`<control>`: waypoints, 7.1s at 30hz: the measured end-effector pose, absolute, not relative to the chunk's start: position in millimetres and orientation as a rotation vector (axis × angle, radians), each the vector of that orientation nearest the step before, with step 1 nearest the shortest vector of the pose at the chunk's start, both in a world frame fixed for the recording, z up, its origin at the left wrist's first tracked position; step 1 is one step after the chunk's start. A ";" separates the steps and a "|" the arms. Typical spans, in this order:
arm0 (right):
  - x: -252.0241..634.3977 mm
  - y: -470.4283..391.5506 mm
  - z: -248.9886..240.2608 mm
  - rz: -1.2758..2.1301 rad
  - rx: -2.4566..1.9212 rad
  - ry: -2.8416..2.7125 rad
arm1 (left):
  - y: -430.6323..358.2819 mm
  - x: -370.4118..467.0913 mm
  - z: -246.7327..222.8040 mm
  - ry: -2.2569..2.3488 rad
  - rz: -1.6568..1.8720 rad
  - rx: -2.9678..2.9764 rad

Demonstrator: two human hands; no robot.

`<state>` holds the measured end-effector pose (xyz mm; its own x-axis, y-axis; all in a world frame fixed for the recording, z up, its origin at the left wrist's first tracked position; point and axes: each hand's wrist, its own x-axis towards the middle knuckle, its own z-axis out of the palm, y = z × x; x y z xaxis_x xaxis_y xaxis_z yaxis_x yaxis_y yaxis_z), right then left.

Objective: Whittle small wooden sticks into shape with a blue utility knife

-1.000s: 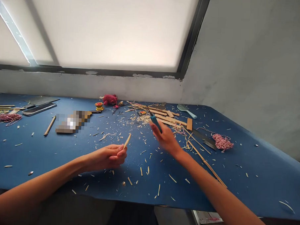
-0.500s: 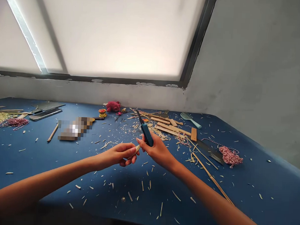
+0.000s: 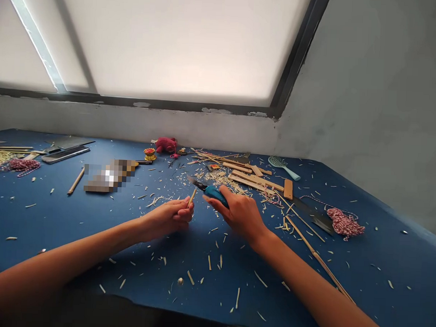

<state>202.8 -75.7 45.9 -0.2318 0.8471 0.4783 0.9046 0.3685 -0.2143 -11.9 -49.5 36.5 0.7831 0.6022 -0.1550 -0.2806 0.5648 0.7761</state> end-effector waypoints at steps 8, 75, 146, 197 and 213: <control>197.0 -78.1 34.4 -0.370 -1.580 -2.249 | -45.6 -15.6 33.4 0.326 0.517 0.585; 196.3 -80.0 31.5 -0.519 -1.433 -2.286 | -44.3 -17.4 32.7 0.375 0.539 0.734; 203.6 -54.7 57.2 -0.736 -1.951 -2.049 | -47.4 2.0 44.9 0.566 0.802 1.134; 171.3 -77.8 67.3 -0.588 -1.695 -2.205 | -48.9 -19.8 41.6 0.762 0.977 1.706; 174.7 -38.4 72.2 -0.772 -1.598 -2.297 | -37.9 -25.7 54.4 0.788 1.048 1.599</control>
<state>174.7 -38.4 72.2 -0.3743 0.7957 0.4761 0.9217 0.2631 0.2849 -25.7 -37.9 54.4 0.4067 0.8804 0.2438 -0.0103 -0.2625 0.9649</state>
